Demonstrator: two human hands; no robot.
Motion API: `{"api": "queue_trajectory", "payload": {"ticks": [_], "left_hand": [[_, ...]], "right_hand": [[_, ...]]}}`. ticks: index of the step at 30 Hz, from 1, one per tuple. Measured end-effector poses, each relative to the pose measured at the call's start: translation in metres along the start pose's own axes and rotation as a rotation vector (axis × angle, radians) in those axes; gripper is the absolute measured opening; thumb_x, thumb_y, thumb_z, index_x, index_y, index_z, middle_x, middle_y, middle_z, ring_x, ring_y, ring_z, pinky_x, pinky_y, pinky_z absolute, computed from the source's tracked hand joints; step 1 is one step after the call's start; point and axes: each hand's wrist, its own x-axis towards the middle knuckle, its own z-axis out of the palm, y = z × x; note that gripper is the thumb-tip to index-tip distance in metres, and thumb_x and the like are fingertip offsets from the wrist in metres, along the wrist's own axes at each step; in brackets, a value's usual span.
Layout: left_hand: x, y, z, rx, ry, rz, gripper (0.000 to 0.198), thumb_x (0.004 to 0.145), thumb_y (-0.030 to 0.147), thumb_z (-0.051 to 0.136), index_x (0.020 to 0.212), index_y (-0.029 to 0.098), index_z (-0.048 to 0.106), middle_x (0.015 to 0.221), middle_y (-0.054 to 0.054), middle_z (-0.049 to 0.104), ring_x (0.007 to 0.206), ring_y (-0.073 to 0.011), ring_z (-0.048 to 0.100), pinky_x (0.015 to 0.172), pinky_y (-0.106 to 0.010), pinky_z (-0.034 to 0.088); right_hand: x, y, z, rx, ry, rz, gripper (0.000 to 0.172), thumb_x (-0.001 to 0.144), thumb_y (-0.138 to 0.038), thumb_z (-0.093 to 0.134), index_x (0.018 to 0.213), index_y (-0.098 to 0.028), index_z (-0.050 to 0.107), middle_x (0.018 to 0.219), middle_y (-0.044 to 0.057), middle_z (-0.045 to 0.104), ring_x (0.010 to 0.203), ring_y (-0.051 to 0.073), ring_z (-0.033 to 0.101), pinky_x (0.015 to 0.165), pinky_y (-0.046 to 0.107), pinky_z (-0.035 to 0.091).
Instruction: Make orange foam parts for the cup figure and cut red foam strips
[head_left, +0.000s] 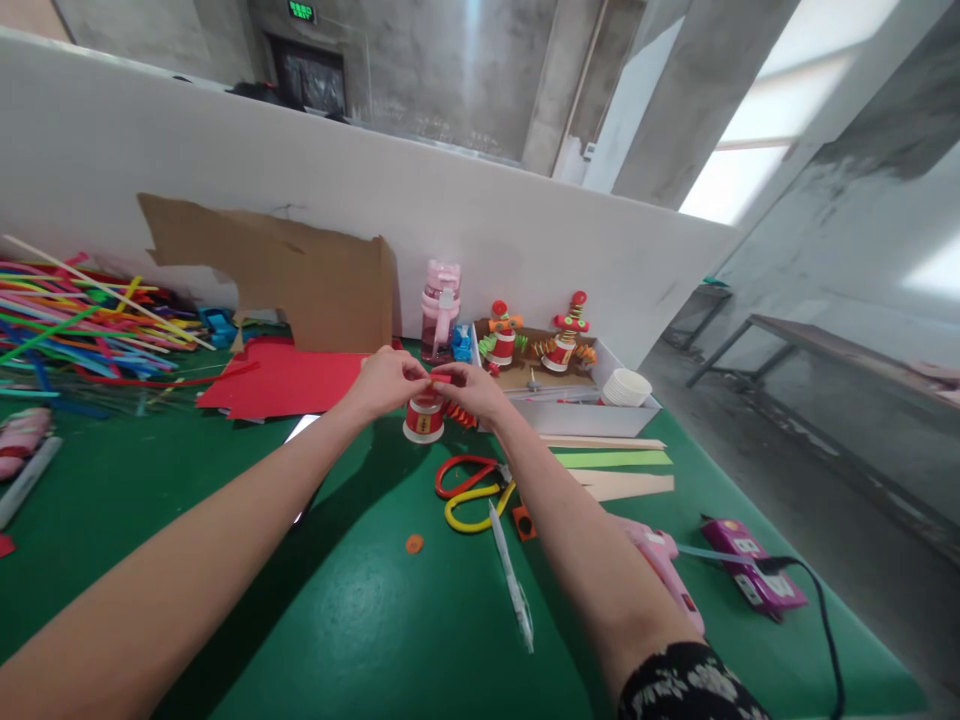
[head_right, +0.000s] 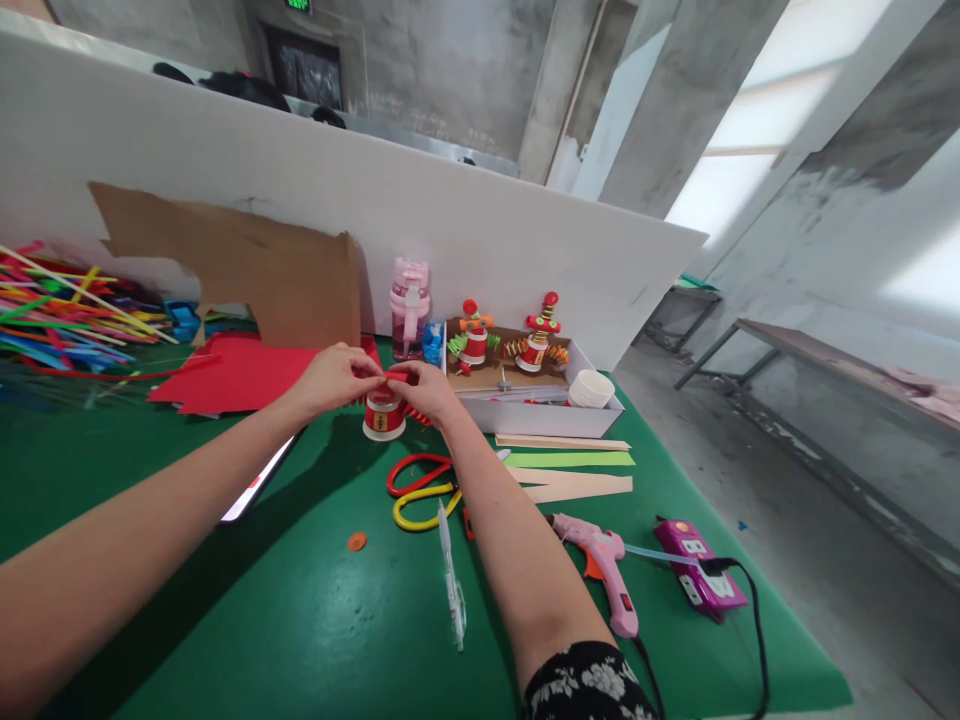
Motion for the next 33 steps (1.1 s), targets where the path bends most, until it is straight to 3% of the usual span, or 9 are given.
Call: {"api": "queue_trajectory", "payload": {"ticks": [10,22,28,33], "left_hand": [[-0.003,0.004,0.004,0.064,0.032,-0.023,0.015,0.068,0.032,0.063,0.066,0.027,0.076,0.076,-0.006,0.075,0.09,-0.0287,0.06,0.07,-0.034,0.039],[-0.009,0.007,0.002,0.018,0.078,-0.058,0.014,0.068,0.038,0.071,0.072,0.027,0.078,0.073,-0.006,0.073,0.085,-0.0286,0.061,0.071,-0.035,0.042],[-0.018,-0.002,-0.015,-0.07,0.232,-0.135,0.028,0.076,0.036,0.06,0.093,0.021,0.076,0.091,-0.007,0.071,0.08,-0.022,0.062,0.076,-0.032,0.048],[-0.041,-0.013,-0.023,-0.147,0.311,-0.204,0.031,0.077,0.034,0.056,0.1,0.021,0.072,0.097,-0.007,0.069,0.08,-0.0201,0.062,0.078,-0.032,0.05]], "right_hand": [[-0.001,-0.001,0.002,-0.055,0.057,-0.066,0.015,0.07,-0.013,0.074,0.085,-0.018,0.076,0.077,-0.001,0.074,0.072,0.014,0.067,0.069,0.026,0.056],[0.002,0.002,0.005,-0.048,0.101,-0.042,0.018,0.069,-0.009,0.068,0.081,-0.019,0.077,0.077,-0.001,0.074,0.072,0.015,0.066,0.071,0.029,0.056],[-0.001,-0.002,0.006,-0.029,0.088,-0.013,0.017,0.072,-0.012,0.069,0.084,-0.02,0.078,0.077,-0.002,0.073,0.072,0.015,0.065,0.074,0.029,0.055],[-0.003,-0.002,-0.002,0.007,0.117,0.01,0.018,0.085,-0.028,0.064,0.096,-0.021,0.077,0.094,0.001,0.075,0.086,0.015,0.067,0.082,0.029,0.054]]}}
